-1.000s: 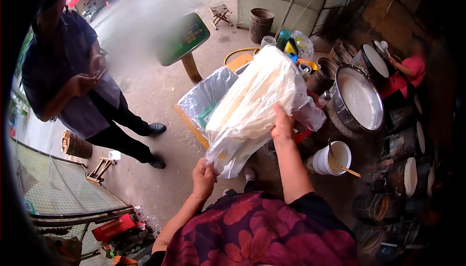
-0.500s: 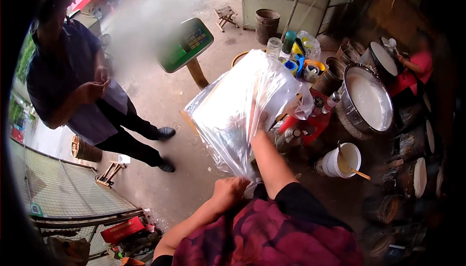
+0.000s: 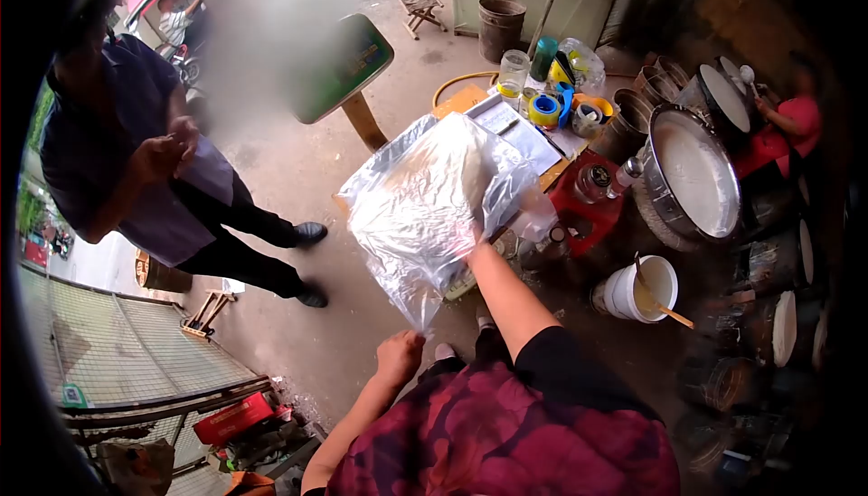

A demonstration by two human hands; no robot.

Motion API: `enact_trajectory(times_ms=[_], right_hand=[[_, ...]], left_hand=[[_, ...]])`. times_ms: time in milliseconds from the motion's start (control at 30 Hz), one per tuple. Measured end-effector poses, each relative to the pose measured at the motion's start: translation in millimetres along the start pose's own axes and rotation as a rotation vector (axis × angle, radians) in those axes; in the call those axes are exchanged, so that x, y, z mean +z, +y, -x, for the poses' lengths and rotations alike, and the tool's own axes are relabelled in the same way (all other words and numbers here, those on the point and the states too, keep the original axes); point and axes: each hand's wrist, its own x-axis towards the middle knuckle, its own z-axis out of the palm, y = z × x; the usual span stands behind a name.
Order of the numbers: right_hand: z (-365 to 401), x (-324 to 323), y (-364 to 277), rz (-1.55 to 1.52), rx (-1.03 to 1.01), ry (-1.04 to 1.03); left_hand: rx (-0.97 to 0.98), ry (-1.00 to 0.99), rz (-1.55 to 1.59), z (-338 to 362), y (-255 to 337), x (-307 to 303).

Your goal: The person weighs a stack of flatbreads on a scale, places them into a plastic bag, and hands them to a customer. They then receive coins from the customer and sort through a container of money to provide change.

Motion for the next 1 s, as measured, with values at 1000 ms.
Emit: enact_trajectory(times_ms=[1000], right_hand=[[123.2, 107.5, -71.1, 1.852, -0.283, -0.302]], left_hand=[[-0.393, -0.031, 1.367, -142.1, 84.2, -35.0]])
